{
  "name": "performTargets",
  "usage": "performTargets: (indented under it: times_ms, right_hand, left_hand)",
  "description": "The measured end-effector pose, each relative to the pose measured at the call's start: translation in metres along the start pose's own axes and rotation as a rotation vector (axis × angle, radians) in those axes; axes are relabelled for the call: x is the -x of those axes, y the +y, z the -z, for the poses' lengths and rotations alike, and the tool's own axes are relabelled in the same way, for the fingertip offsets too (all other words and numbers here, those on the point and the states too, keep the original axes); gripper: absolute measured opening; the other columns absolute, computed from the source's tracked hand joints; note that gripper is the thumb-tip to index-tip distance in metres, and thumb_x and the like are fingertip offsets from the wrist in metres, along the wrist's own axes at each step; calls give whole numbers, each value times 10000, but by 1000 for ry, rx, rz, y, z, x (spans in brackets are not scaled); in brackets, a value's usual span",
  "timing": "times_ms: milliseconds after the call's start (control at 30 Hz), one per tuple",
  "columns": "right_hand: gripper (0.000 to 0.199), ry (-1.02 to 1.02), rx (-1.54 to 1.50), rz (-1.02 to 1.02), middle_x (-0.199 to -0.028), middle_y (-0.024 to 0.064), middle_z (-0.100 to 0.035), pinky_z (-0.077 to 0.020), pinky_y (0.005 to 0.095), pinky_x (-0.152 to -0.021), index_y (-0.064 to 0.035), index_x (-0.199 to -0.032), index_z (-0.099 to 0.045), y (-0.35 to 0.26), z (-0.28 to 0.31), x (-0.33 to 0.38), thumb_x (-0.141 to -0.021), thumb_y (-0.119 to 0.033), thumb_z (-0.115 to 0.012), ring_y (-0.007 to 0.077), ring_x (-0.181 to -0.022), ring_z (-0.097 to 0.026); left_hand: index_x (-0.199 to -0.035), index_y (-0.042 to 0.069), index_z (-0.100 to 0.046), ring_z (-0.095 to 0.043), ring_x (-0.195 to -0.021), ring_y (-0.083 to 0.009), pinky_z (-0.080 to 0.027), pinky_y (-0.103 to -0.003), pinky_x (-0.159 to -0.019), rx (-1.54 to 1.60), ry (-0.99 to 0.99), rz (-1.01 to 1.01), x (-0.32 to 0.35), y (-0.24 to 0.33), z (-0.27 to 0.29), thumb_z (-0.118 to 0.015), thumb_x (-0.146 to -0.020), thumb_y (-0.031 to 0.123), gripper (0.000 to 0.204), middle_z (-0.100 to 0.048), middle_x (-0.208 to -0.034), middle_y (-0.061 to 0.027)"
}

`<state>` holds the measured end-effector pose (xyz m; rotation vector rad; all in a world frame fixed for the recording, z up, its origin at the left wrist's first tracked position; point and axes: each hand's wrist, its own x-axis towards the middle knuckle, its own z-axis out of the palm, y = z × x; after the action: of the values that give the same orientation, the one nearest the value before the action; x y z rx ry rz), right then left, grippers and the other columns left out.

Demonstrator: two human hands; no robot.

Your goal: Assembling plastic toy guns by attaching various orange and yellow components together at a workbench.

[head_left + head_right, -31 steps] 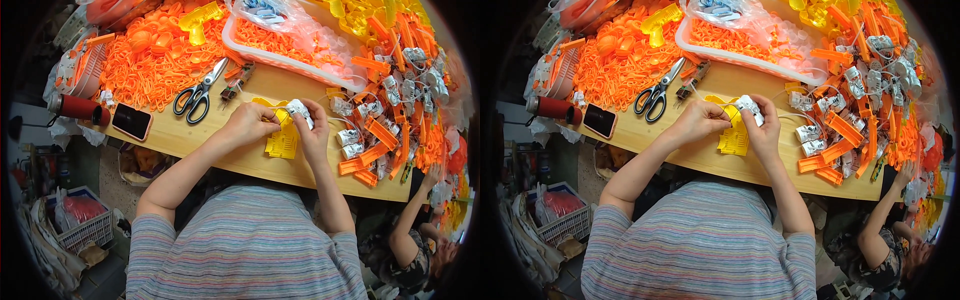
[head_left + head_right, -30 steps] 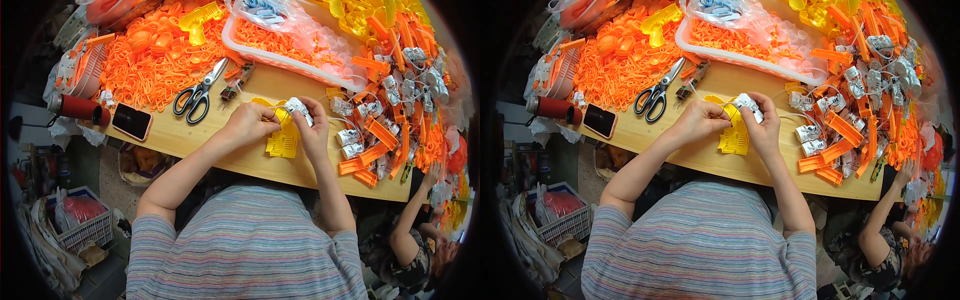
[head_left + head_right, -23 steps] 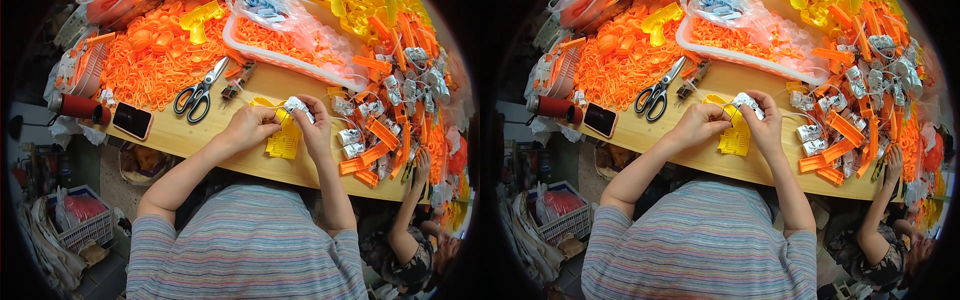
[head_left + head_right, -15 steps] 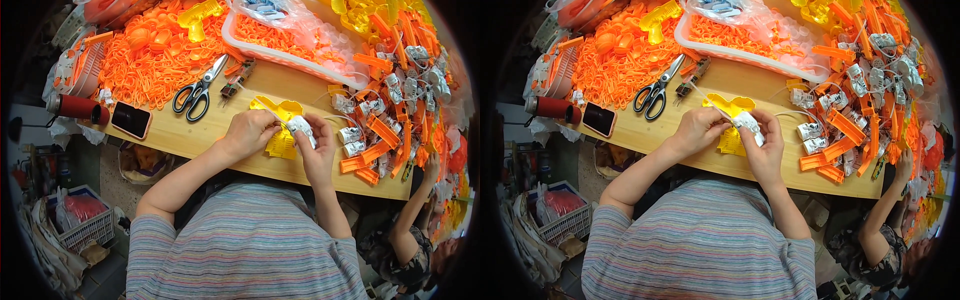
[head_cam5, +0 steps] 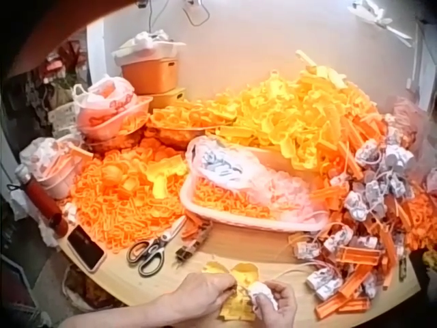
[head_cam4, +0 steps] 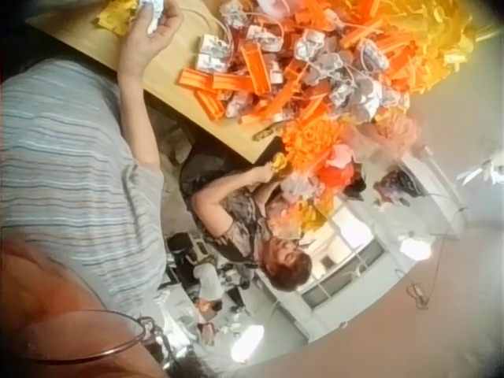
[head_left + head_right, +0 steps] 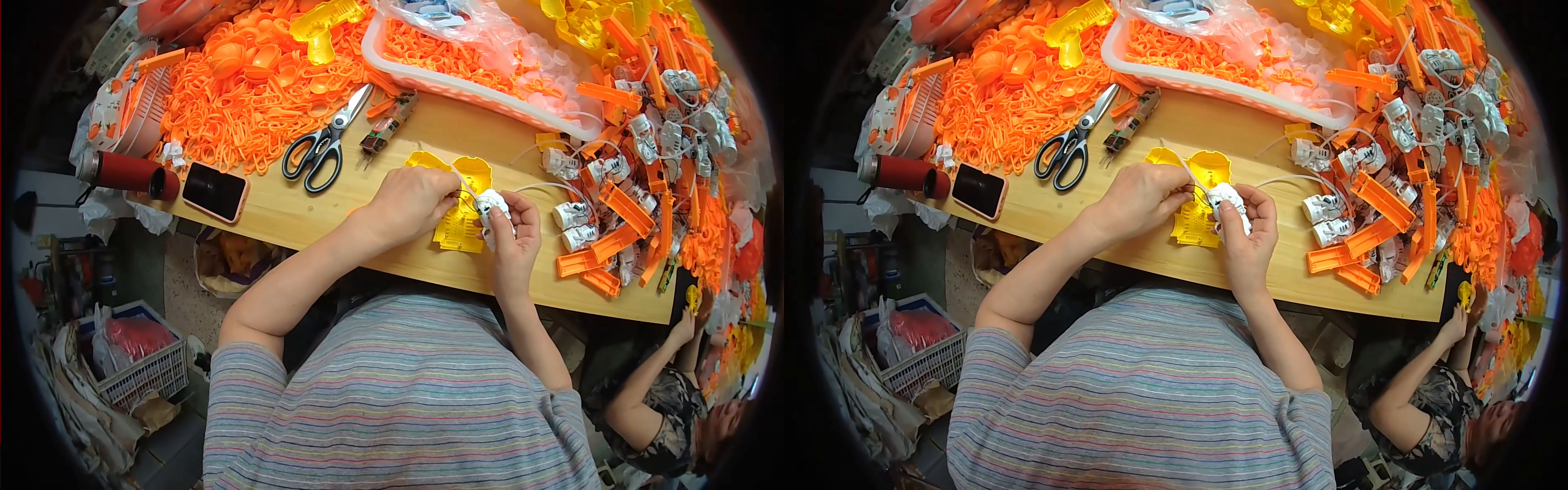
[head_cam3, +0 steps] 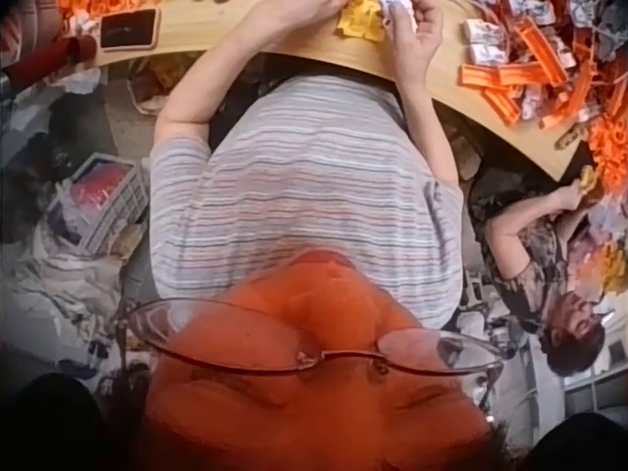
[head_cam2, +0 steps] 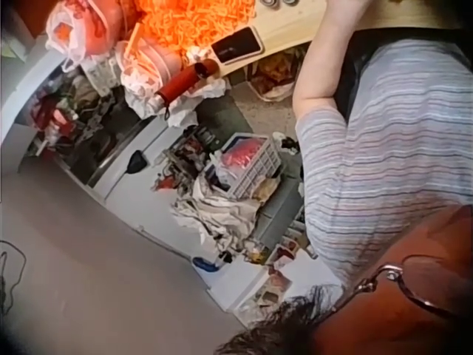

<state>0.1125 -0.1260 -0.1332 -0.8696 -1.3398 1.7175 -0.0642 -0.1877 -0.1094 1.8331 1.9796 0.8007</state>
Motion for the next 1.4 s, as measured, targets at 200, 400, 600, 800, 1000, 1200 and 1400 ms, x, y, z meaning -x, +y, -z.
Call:
performTargets:
  times_ms: [200, 400, 600, 800, 1000, 1200, 1400]
  right_hand:
    - [252, -5, -8, 6, -1074, 86, -618, -558, 263, -772, -9, -1185, -514, 1, 0, -1, -953, -84, -579, 120, -925, -627]
    - [254, -8, 14, 28, -1070, 79, -617, -549, 247, -731, -12, -1185, -515, 3, 0, -1, -954, -95, -582, 109, -882, -624]
    - [273, -51, 95, -7, -1053, 78, -607, -550, 239, -675, -6, -1182, -510, -8, 1, -5, -942, -96, -604, 108, -880, -616]
    - [391, -33, 93, 87, -1039, 86, -599, -542, 242, -706, -5, -1222, -460, -3, 3, -14, -888, -31, -661, 114, -907, -598]
    - [533, -116, 133, 149, -1040, 101, -594, -504, 247, -798, -5, -1248, -394, -14, -16, -11, -822, 21, -714, 132, -906, -598]
    - [812, -232, 434, 328, -1258, 159, -511, -465, 357, -918, -12, -1397, -321, -5, 5, -10, -752, -104, -806, 226, -1090, -547]
    - [986, -425, 904, 334, -1345, 189, -457, -410, 418, -1040, -2, -1445, -263, -18, 14, 12, -669, -137, -856, 301, -1248, -483]
  left_hand:
    - [-906, 72, -665, -661, -725, -309, -520, -416, -611, -34, 111, -24, 11, 0, -14, -670, -825, 121, 95, -668, -778, -116]
    - [-910, 68, -664, -660, -735, -278, -521, -380, -590, -149, 175, -157, 14, -1, -16, -676, -824, 113, 98, -654, -789, -94]
    - [-891, 62, -670, -660, -739, -278, -529, -377, -609, 34, 90, -139, 17, -6, 1, -712, -806, 146, 127, -673, -835, -87]
    - [-964, 87, -684, -657, -800, -262, -518, -346, -655, -116, 97, -38, 26, 19, 23, -767, -748, 163, 243, -670, -880, -89]
    - [-1239, 135, -594, -628, -921, -288, -494, -384, -749, -212, 436, -330, 6, 33, 3, -728, -710, 62, 551, -627, -1024, -119]
    - [-1269, 75, -572, -662, -914, -295, -534, -360, -782, 144, 211, -117, 9, 10, -8, -717, -724, 25, 566, -646, -1083, -133]
    - [-1219, 5, -571, -654, -990, -153, -547, -286, -835, 761, 331, 121, 1, -9, -17, -738, -795, 9, 455, -654, -1118, -92]
